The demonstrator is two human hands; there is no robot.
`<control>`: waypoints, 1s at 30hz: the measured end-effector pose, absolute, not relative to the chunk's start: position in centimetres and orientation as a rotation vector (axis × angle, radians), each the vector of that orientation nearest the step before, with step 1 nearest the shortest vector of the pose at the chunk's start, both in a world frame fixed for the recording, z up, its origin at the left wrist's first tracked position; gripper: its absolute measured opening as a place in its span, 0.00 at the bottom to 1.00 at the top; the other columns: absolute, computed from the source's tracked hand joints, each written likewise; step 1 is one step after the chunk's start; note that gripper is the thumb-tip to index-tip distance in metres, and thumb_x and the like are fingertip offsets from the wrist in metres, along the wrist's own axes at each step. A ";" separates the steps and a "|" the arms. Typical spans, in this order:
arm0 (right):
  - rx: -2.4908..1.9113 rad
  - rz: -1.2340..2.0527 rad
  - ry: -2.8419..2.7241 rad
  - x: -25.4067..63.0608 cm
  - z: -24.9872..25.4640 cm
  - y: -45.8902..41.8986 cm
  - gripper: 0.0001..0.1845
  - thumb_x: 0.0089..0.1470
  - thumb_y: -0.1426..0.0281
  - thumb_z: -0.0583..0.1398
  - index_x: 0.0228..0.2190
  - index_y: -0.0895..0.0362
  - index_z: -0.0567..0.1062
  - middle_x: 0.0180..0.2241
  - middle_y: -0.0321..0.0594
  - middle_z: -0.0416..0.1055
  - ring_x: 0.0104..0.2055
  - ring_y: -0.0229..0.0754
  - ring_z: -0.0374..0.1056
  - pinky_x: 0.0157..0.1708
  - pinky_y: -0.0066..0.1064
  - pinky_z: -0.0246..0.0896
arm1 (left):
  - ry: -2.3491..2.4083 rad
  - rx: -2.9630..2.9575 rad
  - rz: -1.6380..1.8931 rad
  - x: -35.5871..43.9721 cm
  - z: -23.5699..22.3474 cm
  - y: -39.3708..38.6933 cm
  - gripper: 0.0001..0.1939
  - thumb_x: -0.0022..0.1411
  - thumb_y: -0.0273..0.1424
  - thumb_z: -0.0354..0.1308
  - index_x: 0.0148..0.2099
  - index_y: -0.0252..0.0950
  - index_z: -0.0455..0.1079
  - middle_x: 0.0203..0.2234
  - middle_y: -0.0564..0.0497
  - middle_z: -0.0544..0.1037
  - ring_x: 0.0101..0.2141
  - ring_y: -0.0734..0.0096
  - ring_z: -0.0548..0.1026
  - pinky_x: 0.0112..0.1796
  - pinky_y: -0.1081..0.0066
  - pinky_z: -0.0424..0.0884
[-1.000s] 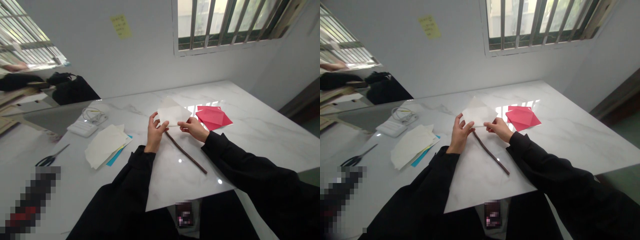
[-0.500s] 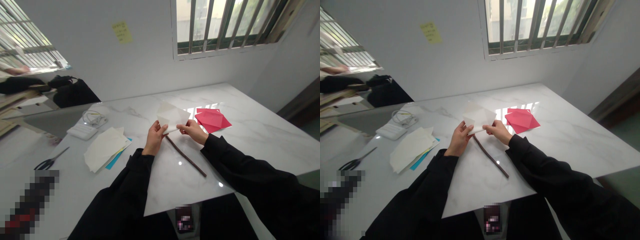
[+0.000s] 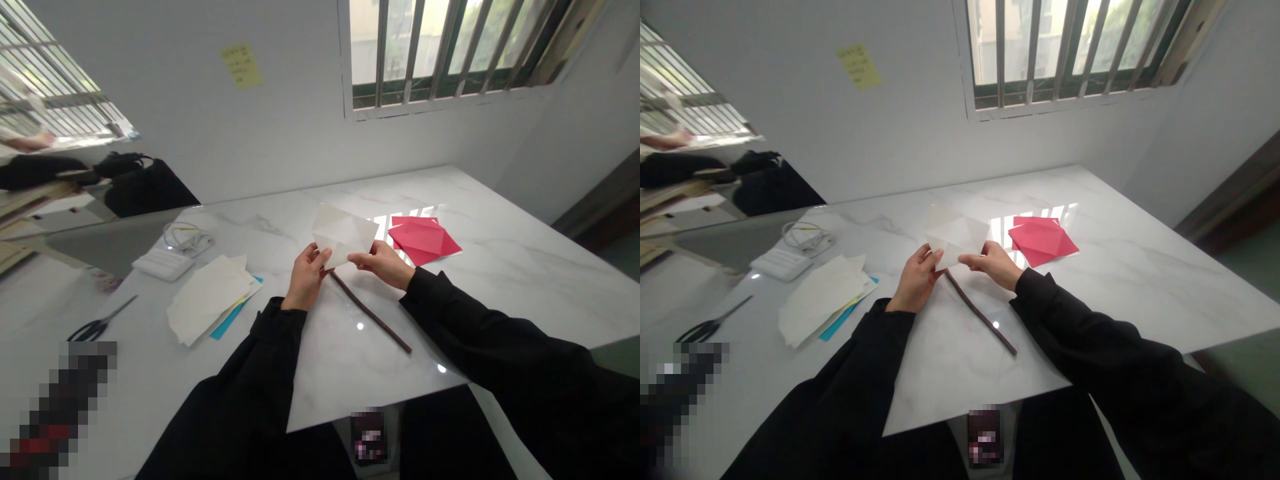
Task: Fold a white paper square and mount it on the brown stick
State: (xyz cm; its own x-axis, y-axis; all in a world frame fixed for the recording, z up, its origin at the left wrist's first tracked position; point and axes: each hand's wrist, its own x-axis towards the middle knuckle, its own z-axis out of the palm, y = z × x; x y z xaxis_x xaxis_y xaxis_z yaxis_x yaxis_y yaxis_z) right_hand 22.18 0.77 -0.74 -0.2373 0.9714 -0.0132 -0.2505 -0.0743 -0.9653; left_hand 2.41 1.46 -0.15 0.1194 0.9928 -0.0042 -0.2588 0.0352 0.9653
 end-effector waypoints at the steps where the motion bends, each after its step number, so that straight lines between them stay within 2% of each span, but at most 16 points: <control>1: -0.926 1.522 -1.152 22.2 -0.8 0.8 0.23 0.43 0.59 0.77 0.35 0.58 0.79 0.32 0.37 0.73 0.34 0.38 0.66 0.37 0.33 0.63 | 0.943 1.059 1.221 2.4 -0.1 1.4 0.26 0.55 0.39 0.74 0.52 0.35 0.73 0.46 0.44 0.84 0.44 0.61 0.82 0.40 0.68 0.77; 6: -0.956 1.492 -1.104 22.2 -1.2 1.1 0.23 0.44 0.58 0.77 0.34 0.59 0.77 0.29 0.35 0.71 0.31 0.36 0.63 0.34 0.32 0.60 | 0.900 1.093 1.211 2.6 0.0 1.3 0.28 0.54 0.36 0.74 0.55 0.35 0.74 0.49 0.42 0.84 0.48 0.57 0.82 0.46 0.64 0.77; 12: -0.973 1.483 -1.077 22.1 -0.7 0.9 0.23 0.41 0.59 0.77 0.33 0.59 0.77 0.30 0.36 0.70 0.31 0.36 0.63 0.32 0.32 0.59 | 0.867 1.061 1.183 2.8 0.5 1.0 0.26 0.55 0.37 0.74 0.55 0.36 0.75 0.50 0.44 0.83 0.47 0.58 0.81 0.46 0.64 0.78; 18: -0.966 1.492 -1.086 22.1 -0.6 0.8 0.23 0.41 0.59 0.77 0.32 0.58 0.76 0.29 0.35 0.70 0.30 0.37 0.63 0.32 0.33 0.59 | 0.875 1.027 1.212 2.9 0.6 1.1 0.24 0.59 0.46 0.72 0.51 0.36 0.75 0.48 0.44 0.83 0.47 0.58 0.81 0.43 0.64 0.79; 21: -0.952 1.484 -1.100 22.1 -0.5 0.7 0.22 0.41 0.59 0.77 0.31 0.58 0.76 0.28 0.35 0.70 0.30 0.36 0.62 0.32 0.32 0.58 | 0.882 0.999 1.213 2.9 0.6 1.1 0.26 0.61 0.51 0.70 0.50 0.37 0.75 0.46 0.44 0.83 0.45 0.57 0.81 0.40 0.66 0.78; 23: -0.949 1.480 -1.088 22.1 -0.4 0.6 0.22 0.41 0.59 0.77 0.31 0.58 0.76 0.28 0.35 0.70 0.29 0.36 0.62 0.32 0.33 0.58 | 0.876 0.986 1.181 2.8 0.7 1.0 0.28 0.60 0.53 0.70 0.52 0.38 0.75 0.46 0.44 0.82 0.43 0.60 0.81 0.36 0.68 0.77; 25: -0.953 1.471 -1.053 22.1 -0.3 0.6 0.23 0.40 0.59 0.77 0.31 0.58 0.77 0.28 0.35 0.70 0.30 0.36 0.62 0.33 0.33 0.59 | 0.860 0.994 1.156 2.7 0.9 1.0 0.30 0.58 0.49 0.73 0.56 0.40 0.73 0.46 0.47 0.81 0.39 0.66 0.80 0.35 0.71 0.76; 28: -0.956 1.461 -0.981 22.2 -0.1 0.7 0.24 0.39 0.57 0.78 0.29 0.58 0.76 0.28 0.35 0.70 0.30 0.36 0.63 0.34 0.33 0.61 | 0.875 1.014 1.168 2.5 1.0 0.9 0.41 0.51 0.38 0.78 0.64 0.45 0.66 0.43 0.53 0.79 0.34 0.73 0.79 0.38 0.72 0.76; 30: -0.946 1.473 -0.953 22.3 0.0 0.7 0.25 0.38 0.56 0.78 0.29 0.58 0.76 0.28 0.35 0.71 0.31 0.37 0.64 0.36 0.33 0.62 | 0.913 1.026 1.192 2.5 0.9 1.0 0.45 0.49 0.33 0.79 0.67 0.45 0.64 0.40 0.54 0.78 0.32 0.75 0.78 0.39 0.72 0.76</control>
State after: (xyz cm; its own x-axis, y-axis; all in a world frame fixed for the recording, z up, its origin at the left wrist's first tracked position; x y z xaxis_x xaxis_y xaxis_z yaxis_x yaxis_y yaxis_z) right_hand 22.33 0.67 0.02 -0.0924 0.9940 -0.0579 -0.3541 -0.0871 -0.9312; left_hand 2.50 1.00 0.90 0.1512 0.9881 -0.0266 -0.2826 0.0690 0.9567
